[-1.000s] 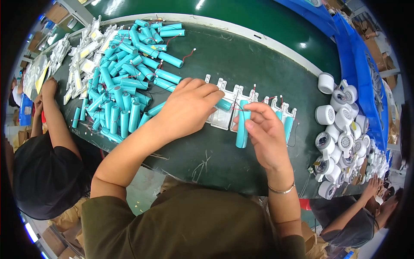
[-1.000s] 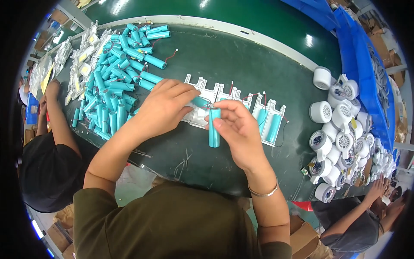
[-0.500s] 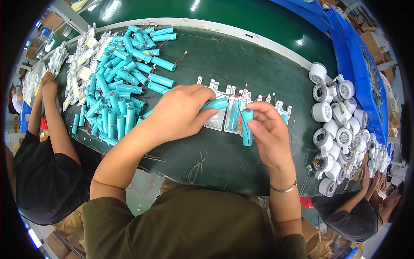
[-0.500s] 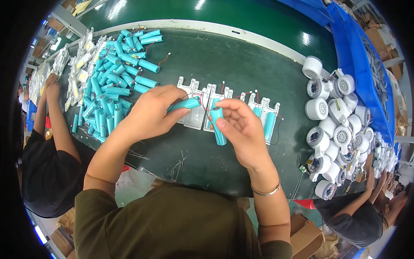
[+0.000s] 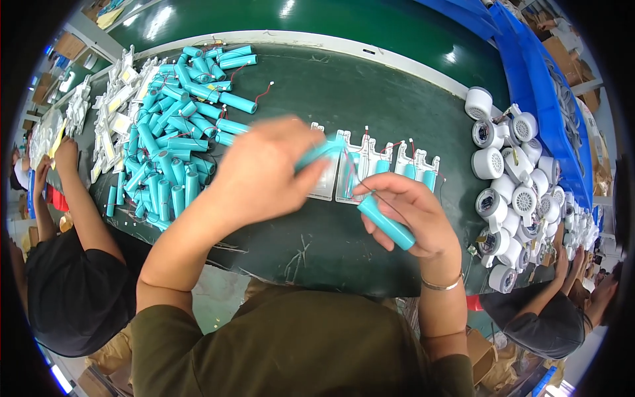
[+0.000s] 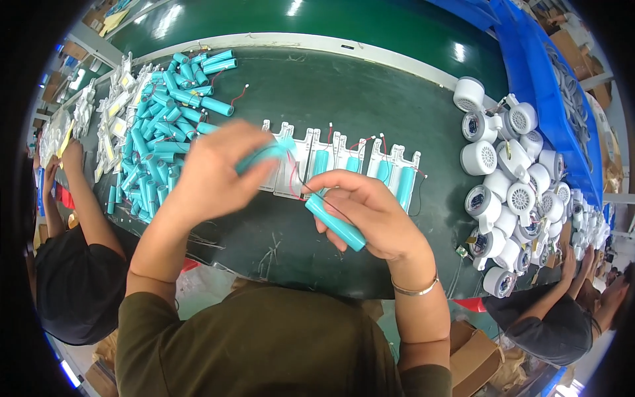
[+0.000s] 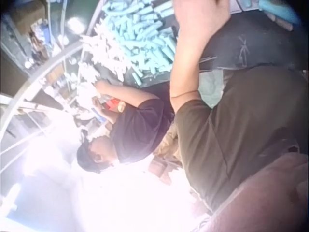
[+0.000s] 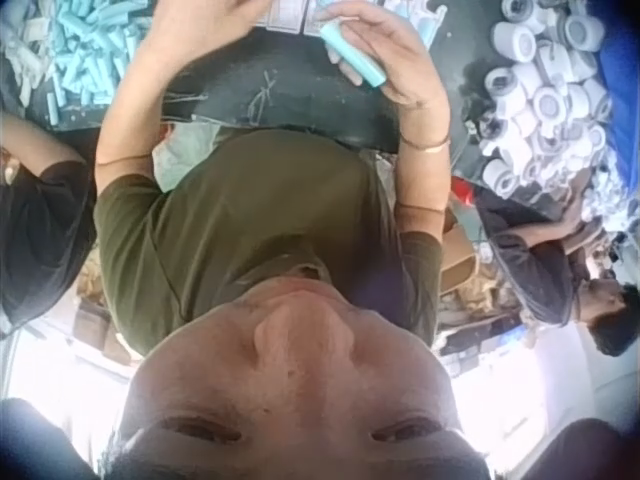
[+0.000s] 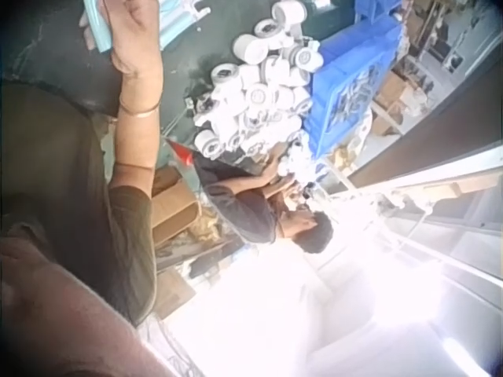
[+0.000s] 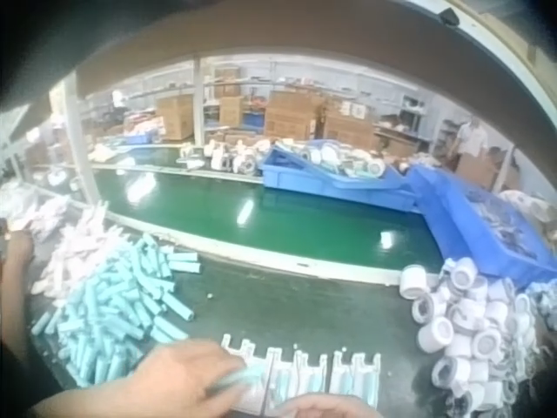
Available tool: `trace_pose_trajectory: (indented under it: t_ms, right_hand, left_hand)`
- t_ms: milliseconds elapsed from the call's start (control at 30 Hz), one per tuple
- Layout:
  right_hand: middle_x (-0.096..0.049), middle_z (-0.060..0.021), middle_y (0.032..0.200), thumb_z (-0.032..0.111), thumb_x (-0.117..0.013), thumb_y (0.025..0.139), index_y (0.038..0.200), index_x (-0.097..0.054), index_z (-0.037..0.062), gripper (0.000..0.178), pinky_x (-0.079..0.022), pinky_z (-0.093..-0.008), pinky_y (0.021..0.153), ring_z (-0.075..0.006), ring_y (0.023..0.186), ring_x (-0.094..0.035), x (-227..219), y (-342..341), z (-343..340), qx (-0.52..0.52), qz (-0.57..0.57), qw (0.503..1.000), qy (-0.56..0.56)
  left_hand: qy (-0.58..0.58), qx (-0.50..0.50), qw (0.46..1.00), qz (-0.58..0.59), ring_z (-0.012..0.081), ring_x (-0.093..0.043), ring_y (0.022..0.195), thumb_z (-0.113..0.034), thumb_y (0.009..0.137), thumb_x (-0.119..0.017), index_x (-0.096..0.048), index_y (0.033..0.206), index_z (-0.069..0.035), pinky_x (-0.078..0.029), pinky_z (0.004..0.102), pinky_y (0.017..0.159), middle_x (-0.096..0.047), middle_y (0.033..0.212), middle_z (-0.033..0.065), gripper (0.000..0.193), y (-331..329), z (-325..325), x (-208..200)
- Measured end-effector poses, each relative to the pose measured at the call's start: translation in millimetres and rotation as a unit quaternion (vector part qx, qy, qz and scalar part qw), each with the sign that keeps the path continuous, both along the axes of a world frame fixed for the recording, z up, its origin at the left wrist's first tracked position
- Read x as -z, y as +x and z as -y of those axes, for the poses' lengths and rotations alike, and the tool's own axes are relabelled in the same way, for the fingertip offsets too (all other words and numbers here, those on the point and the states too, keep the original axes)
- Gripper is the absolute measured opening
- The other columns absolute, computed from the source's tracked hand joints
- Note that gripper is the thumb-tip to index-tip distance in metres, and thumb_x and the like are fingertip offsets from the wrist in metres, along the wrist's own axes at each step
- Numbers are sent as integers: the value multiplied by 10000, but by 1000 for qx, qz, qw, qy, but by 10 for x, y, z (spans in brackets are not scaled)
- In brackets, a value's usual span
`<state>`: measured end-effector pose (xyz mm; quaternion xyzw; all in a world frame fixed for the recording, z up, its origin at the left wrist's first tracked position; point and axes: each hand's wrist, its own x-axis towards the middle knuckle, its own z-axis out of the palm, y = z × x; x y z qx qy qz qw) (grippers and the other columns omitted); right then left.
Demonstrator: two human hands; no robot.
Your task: The person assembles electronic devices by hand, installing batteries into a plastic housing and connecting internal wiring components to a circuit board.
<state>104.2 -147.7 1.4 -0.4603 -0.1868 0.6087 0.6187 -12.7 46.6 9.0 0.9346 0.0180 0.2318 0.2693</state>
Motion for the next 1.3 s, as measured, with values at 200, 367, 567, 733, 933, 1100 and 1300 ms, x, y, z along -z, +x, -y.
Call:
trace_pose_trajectory:
  t_ms: [200,367,567,733,933,1100,1300]
  right_hand:
    - [-582,-66,732,35,-496,862,1047,-547,0,196,-404,-206,460,-104,538,-527,33,65,-30,197,279,940,-17]
    - [-556,-20,781,-2,-531,847,1037,-543,-5,191,-387,-180,502,-49,576,-481,8,57,-15,149,326,933,-36]
    - [-550,-33,896,-28,-511,851,1083,-529,12,236,-433,-190,658,-54,759,-509,-36,27,42,242,228,939,88]
    - [-576,-115,957,86,-598,790,1050,-532,51,271,-486,-321,703,-257,849,-589,238,-149,-93,205,617,752,110]
    - [-572,-103,925,86,-569,799,1034,-506,34,249,-451,-295,637,-189,721,-565,301,-70,28,248,532,805,84]
    - [-533,-54,773,89,-569,817,1030,-490,46,231,-420,-276,555,-95,603,-505,156,-16,146,272,351,895,30]
    - [-493,-30,729,81,-580,811,1024,-490,45,233,-421,-262,595,-100,627,-487,291,-10,94,294,348,885,94]
  left_hand:
    - [-126,109,977,-131,209,-556,603,-39,682,-672,-628,815,-2,-412,298,531,-574,669,104,145,-26,10,-82]
    - [-225,104,960,-129,126,-545,632,-27,709,-658,-632,831,15,-415,257,571,-593,699,63,132,1,-53,-138]
    - [-285,235,899,-234,51,-534,645,-108,766,-667,-649,852,7,-431,219,579,-627,695,30,145,15,-157,-74]
    - [-456,113,822,-322,79,-485,468,-115,696,-690,-638,803,34,-368,203,427,-566,604,27,191,-66,-210,56]
    - [-548,198,784,-214,119,-484,407,-236,667,-708,-596,736,83,-380,220,386,-569,624,112,346,-55,-204,116]
    - [-561,140,814,-49,130,-525,496,-253,746,-669,-579,863,63,-415,217,454,-589,704,106,349,-108,-503,163]
    - [-47,-200,971,-121,120,-534,642,-210,870,-560,-556,1039,58,-431,265,547,-586,790,42,317,-270,-1757,141]
